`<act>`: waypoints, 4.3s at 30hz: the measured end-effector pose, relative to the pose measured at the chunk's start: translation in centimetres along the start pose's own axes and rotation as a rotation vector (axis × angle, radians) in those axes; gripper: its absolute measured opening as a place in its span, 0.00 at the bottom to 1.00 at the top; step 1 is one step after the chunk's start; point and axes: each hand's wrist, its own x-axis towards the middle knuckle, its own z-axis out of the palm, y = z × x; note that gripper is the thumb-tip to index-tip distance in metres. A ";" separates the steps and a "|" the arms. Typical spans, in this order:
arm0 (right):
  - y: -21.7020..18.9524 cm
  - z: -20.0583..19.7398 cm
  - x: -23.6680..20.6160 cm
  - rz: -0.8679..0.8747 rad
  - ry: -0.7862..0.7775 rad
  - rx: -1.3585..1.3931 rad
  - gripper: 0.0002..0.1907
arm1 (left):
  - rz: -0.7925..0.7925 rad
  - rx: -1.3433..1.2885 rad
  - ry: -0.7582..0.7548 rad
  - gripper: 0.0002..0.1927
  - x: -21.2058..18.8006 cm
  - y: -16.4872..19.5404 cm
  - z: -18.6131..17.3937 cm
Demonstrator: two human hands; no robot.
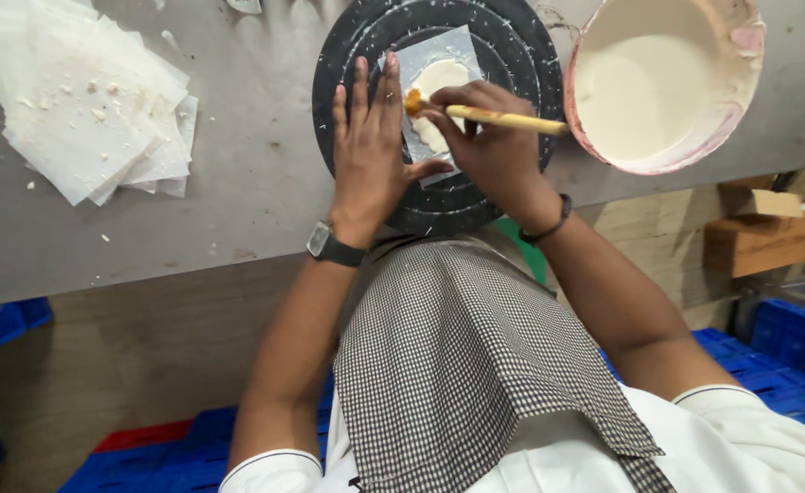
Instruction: The person repeatedly applies a white paste onto small square paper sheets using a brush, then places each coated sheet onto a vertical rack. The process is repeated for multiple sheets throughout the clip.
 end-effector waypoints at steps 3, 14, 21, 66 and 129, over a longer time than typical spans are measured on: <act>0.6 -0.5 0.5 -0.100 0.029 -0.148 0.05 | -0.030 -0.004 -0.009 0.72 0.0 0.2 0.3; 0.4 -1.7 0.3 0.183 0.103 -0.134 0.03 | -0.054 0.023 -0.012 0.73 -0.2 0.3 0.6; 1.1 -2.6 -1.4 -0.225 0.006 -0.161 0.07 | -0.082 0.027 -0.057 0.73 0.1 0.3 0.7; 26.9 -22.5 -15.8 0.814 -0.207 -0.751 0.16 | -0.203 -0.266 0.078 0.09 5.1 -1.4 -3.4; 3.5 -7.0 7.7 -0.223 -0.110 -0.366 0.09 | -0.244 -0.696 0.320 0.11 -1.2 2.2 -1.8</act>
